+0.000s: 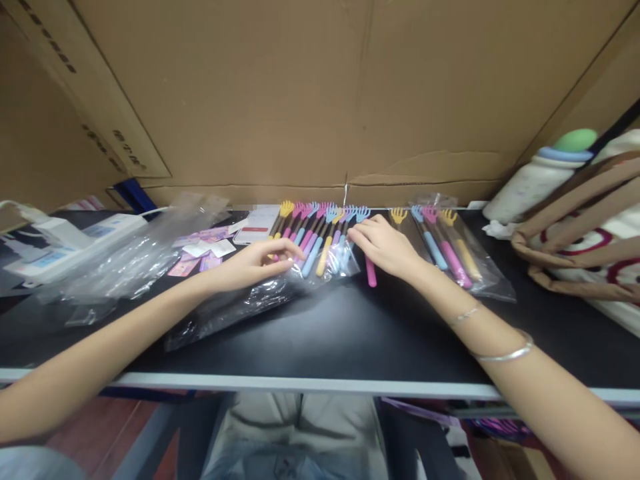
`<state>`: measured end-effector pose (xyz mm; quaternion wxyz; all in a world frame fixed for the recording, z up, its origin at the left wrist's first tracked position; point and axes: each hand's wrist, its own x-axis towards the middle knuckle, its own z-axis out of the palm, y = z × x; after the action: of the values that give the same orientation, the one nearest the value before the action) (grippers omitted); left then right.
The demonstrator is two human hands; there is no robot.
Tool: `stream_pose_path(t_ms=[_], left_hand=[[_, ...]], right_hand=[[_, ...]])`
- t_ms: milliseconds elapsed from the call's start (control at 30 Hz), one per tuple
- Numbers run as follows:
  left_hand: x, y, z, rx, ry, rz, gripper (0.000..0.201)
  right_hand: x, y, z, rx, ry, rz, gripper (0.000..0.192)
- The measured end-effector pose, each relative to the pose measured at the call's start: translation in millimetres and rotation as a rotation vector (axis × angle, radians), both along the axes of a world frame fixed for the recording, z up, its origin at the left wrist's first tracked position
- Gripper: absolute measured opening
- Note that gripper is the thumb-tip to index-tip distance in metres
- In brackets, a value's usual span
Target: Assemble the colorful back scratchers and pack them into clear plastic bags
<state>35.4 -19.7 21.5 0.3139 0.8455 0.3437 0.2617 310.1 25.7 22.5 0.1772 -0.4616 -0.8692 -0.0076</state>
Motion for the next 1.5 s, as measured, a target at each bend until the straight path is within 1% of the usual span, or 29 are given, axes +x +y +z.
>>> stream_pose_path(t_ms=[100,167,233,267,333,433,500,633,767,900,1167,1267,1433,1500], left_hand=[[1,1,-3.1,0.009,0.004,-0.004,0.021],[-1,3,-5.0,0.013,0.006,0.024,0.021],[-3,5,-6.4,0.022,0.021,0.070,0.022],[-4,6,-7.0,0.025,0.030,0.092,0.023],[-6,7,-7.9,0.021,0.044,0.129,0.024],[-8,9,-9.3,0.005,0.056,0.164,0.027],[-10,11,-10.4,0.020,0.072,0.179,0.026],[-14,16,-13.4,0.079,0.121,0.206,0.023],[-17,21,-16.2,0.123,0.176,0.219,0.024],[-17,22,-15.6,0.161,0.199,0.223,0.024],[-18,20,-5.4,0.221,0.237,0.234,0.027],[-20,22,-5.2,0.232,0.236,0.223,0.025],[-21,23,-4.9,0.250,0.257,0.268,0.021],[-20,21,-4.5,0.234,0.259,0.251,0.022]], right_hand=[[-8,-8,0.8,-0.186,0.118,0.050,0.049],[-11,-12,0.5,-0.321,0.192,0.033,0.042],[-13,-15,-0.4,-0.449,0.292,0.007,0.040],[-14,-16,-0.8,-0.494,0.351,0.001,0.039],[-14,-16,-1.7,-0.536,0.470,0.009,0.038],[-15,-16,-2.2,-0.547,0.614,0.019,0.036],[-17,-16,-2.4,-0.565,0.671,0.013,0.035],[-21,-17,-4.0,-0.597,0.710,0.010,0.034],[-24,-18,-6.4,-0.552,0.731,0.023,0.031],[-26,-20,-6.8,-0.511,0.729,0.011,0.028],[-22,-16,-9.7,-0.491,0.679,-0.013,0.027],[-21,-16,-9.1,-0.461,0.649,-0.019,0.027],[-24,-19,-6.4,-0.377,0.639,-0.031,0.027],[-24,-19,-6.5,-0.363,0.626,-0.025,0.027]])
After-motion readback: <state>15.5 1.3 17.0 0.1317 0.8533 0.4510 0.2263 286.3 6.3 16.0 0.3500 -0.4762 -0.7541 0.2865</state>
